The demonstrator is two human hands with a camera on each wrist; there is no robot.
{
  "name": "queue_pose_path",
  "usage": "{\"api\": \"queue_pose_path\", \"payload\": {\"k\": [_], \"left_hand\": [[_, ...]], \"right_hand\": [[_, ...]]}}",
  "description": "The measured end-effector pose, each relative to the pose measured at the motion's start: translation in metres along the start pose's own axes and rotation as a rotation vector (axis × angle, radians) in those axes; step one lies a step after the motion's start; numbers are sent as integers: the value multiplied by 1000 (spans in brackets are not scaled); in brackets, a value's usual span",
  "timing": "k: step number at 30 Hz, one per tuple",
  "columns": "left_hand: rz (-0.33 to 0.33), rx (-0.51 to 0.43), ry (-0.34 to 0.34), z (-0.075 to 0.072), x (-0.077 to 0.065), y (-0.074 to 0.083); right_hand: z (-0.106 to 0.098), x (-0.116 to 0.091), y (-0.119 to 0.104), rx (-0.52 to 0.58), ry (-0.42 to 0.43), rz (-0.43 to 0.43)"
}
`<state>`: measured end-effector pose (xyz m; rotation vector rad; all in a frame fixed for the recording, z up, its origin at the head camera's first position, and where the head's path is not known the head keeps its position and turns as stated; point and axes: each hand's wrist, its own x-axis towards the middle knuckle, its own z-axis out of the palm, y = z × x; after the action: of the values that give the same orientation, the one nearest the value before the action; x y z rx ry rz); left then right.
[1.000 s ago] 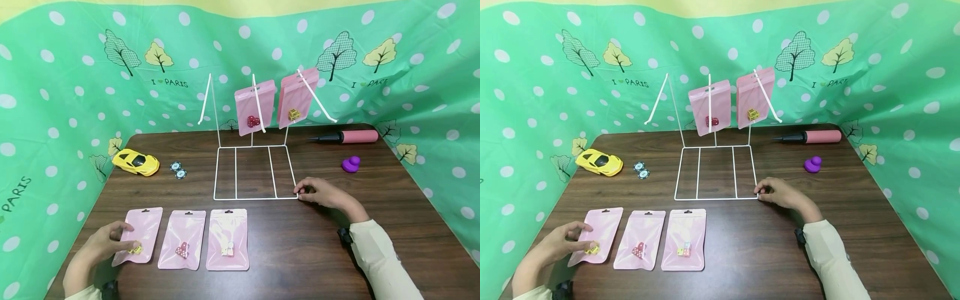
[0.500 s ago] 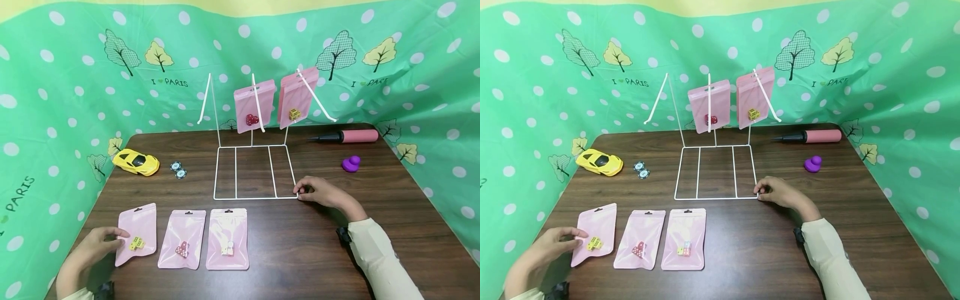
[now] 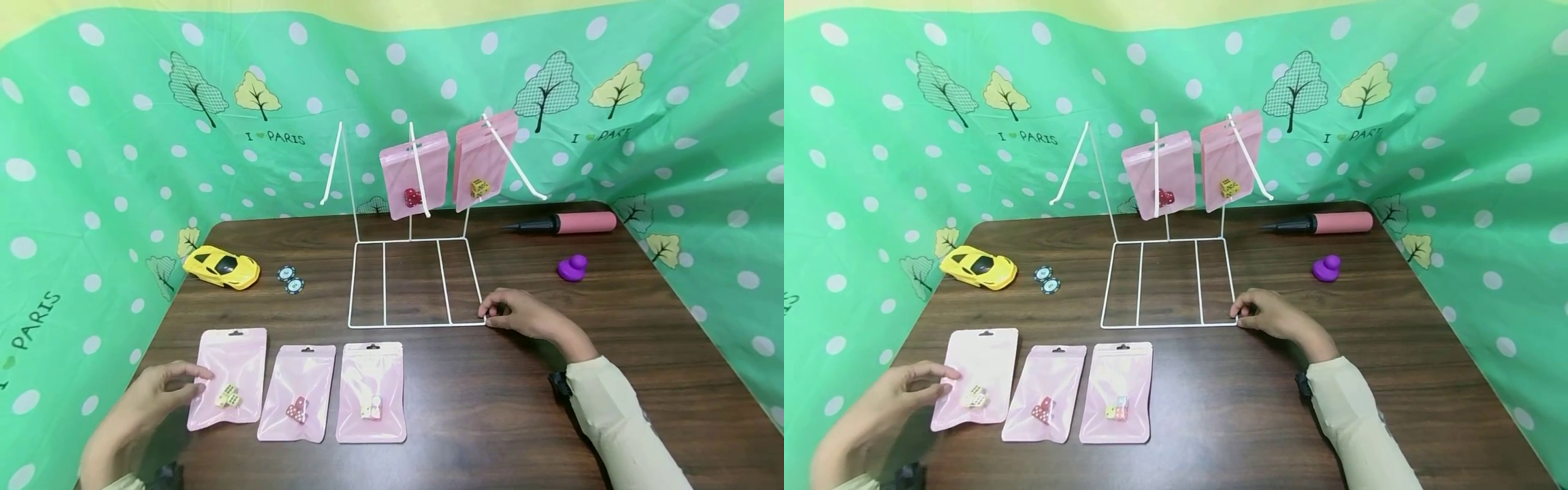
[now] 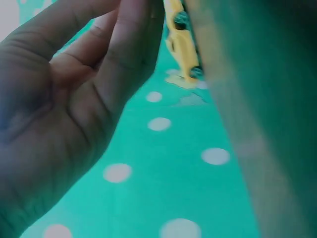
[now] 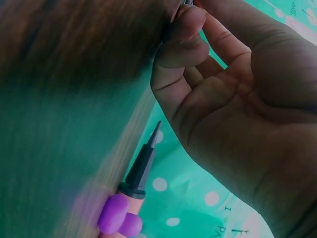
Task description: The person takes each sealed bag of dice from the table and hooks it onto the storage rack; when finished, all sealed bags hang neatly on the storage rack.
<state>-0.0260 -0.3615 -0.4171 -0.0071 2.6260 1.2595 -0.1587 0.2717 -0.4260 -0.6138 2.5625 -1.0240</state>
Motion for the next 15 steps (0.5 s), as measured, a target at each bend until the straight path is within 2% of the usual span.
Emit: {"api": "queue_pose_path", "payload": {"k": [2, 6, 8, 12, 15], "left_hand": [[121, 2, 26, -1, 1, 5], [383, 105, 83, -4, 8, 23], [486, 140, 97, -6, 13, 36], [612, 169, 95, -6, 20, 64], [652, 178, 64, -5, 24, 85]], "right_hand": [[0, 0, 0, -1, 5, 3], [1, 1, -1, -5, 15, 10], [1, 2, -1, -7, 20, 12], [2, 1, 0, -12, 21, 9], [3, 1, 1, -16, 22, 9]]}}
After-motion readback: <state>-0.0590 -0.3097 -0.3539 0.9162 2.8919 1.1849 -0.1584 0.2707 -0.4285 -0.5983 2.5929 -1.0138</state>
